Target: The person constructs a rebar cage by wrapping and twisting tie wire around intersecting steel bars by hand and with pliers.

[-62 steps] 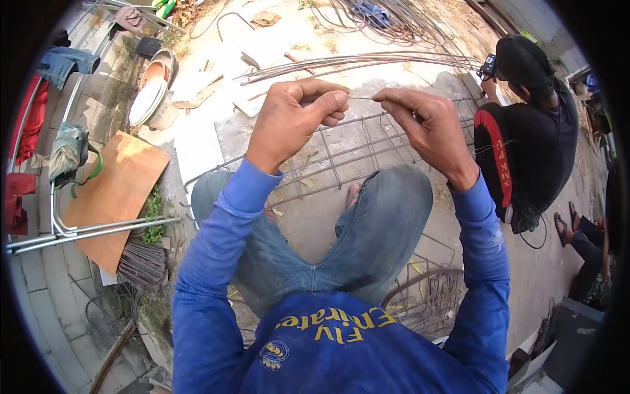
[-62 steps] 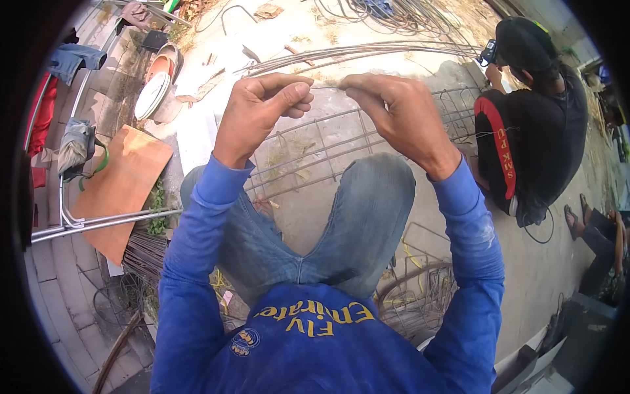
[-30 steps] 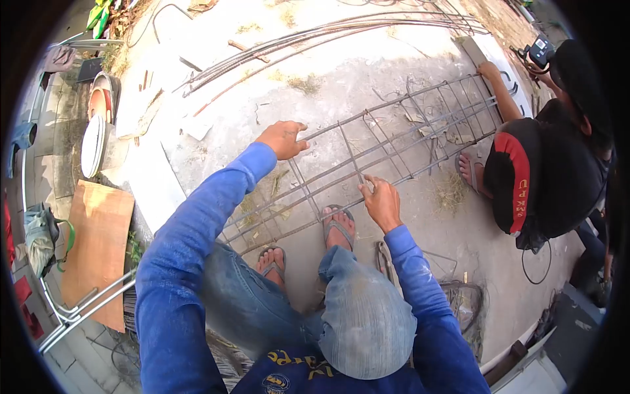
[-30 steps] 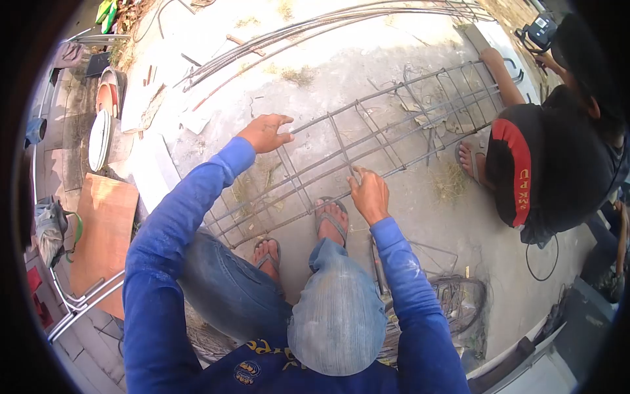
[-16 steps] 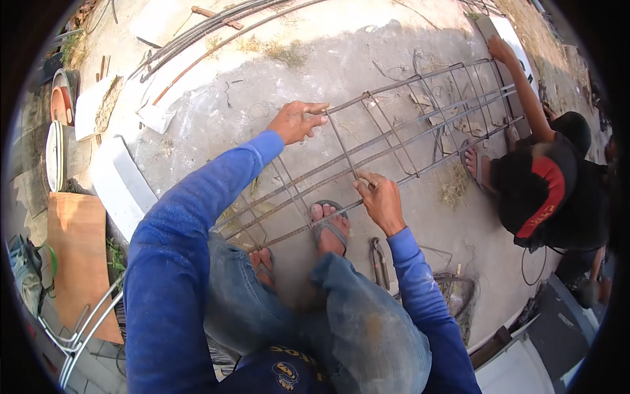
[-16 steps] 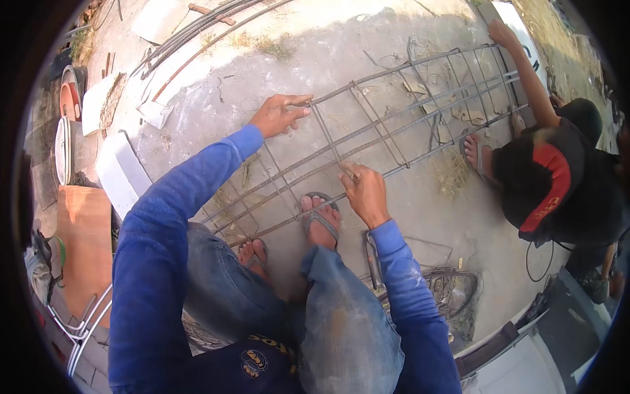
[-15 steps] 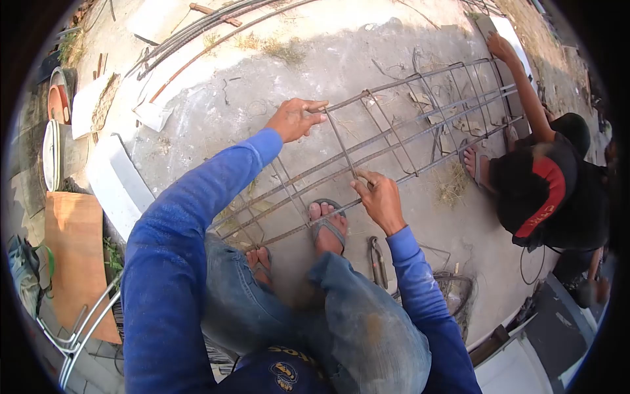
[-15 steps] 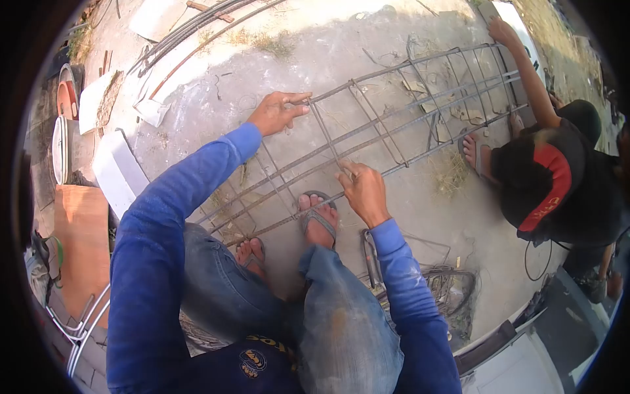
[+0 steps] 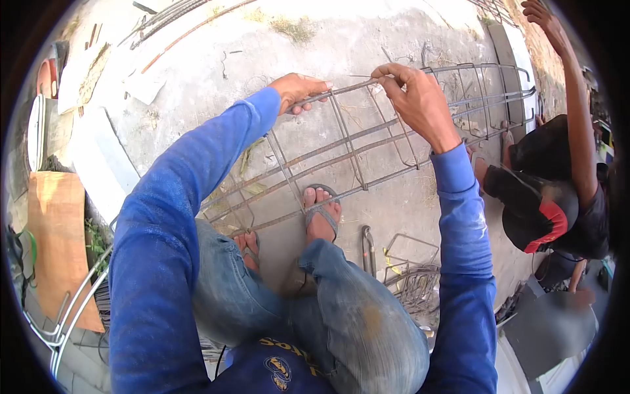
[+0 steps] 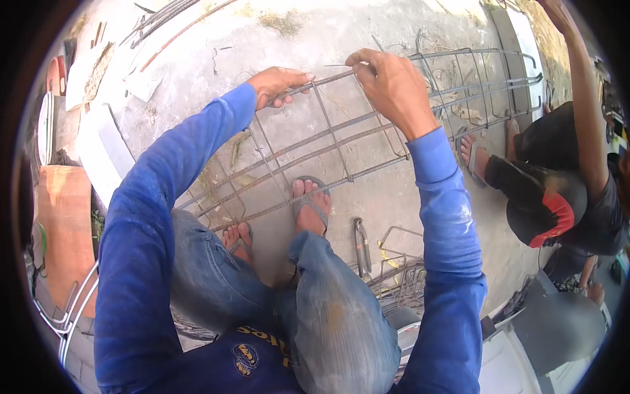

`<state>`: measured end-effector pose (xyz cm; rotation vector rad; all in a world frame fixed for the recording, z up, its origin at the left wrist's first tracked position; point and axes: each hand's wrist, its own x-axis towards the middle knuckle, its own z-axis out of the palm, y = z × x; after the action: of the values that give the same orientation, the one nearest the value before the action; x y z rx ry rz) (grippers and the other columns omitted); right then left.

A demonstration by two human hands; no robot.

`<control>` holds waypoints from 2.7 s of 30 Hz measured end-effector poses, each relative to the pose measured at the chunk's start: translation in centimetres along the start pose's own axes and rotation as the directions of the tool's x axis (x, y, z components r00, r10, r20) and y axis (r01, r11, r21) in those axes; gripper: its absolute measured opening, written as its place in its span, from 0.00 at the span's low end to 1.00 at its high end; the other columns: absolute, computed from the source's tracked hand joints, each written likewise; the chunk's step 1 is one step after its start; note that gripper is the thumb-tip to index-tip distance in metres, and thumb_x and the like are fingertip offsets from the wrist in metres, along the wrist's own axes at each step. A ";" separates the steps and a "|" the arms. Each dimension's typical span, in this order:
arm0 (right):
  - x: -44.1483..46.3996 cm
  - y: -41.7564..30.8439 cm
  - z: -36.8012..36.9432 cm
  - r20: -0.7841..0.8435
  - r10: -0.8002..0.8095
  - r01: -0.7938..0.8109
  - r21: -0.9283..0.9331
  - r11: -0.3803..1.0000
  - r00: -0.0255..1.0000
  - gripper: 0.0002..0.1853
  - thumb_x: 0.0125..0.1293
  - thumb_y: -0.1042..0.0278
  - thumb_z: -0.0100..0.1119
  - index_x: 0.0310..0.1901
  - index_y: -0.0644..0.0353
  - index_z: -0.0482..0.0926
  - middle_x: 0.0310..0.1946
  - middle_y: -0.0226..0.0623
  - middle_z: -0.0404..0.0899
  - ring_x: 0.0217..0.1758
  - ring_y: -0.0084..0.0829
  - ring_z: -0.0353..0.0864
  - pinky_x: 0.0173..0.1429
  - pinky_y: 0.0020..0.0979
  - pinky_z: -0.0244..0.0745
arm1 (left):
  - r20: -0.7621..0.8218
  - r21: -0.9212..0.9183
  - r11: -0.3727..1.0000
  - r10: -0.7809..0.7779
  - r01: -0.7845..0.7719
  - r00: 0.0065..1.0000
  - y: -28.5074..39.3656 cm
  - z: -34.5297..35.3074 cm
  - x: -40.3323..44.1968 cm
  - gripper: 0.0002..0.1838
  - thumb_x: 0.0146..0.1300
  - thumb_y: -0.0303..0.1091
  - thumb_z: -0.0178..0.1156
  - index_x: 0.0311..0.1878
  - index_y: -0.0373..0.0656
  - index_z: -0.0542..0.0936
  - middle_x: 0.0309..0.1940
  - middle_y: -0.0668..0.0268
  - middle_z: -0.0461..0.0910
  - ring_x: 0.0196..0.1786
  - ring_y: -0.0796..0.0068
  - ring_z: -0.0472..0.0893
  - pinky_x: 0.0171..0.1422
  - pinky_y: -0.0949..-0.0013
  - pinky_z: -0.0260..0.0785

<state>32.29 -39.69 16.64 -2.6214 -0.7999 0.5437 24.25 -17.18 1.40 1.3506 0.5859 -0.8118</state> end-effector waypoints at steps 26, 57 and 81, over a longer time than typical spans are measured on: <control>14.6 -4.6 8.0 0.680 -0.218 0.586 -0.372 0.720 0.700 0.05 0.59 0.71 0.66 0.34 0.56 0.90 0.31 0.42 0.89 0.40 0.48 0.89 0.47 0.46 0.82 | 0.343 -0.225 0.943 -0.158 0.244 0.926 -0.1 -1.6 1.4 0.25 0.70 0.54 0.70 0.54 0.40 0.82 0.40 0.67 0.81 0.29 0.82 0.67 0.20 0.79 0.53; 5.0 0.6 5.7 0.301 -0.494 0.572 -0.291 0.767 0.815 0.20 0.61 0.54 0.74 0.52 0.51 0.83 0.40 0.33 0.78 0.45 0.37 0.84 0.53 0.41 0.71 | 0.488 -0.323 0.899 -0.110 0.296 0.866 -0.3 -1.8 1.8 0.16 0.81 0.46 0.55 0.50 0.41 0.78 0.35 0.67 0.75 0.21 0.88 0.65 0.13 0.84 0.53; 15.4 -2.2 6.2 0.713 -0.180 0.377 -0.127 0.917 0.678 0.14 0.61 0.63 0.68 0.38 0.67 0.90 0.29 0.49 0.88 0.33 0.43 0.88 0.43 0.42 0.80 | 0.562 -0.290 0.922 -0.054 0.258 0.826 -1.9 -2.1 3.4 0.25 0.78 0.57 0.57 0.57 0.43 0.82 0.35 0.73 0.73 0.25 0.87 0.63 0.24 0.81 0.56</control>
<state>40.29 -27.65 8.20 -2.4072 -1.5718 1.4599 25.02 -15.76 -2.72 0.6885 0.3655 -1.1160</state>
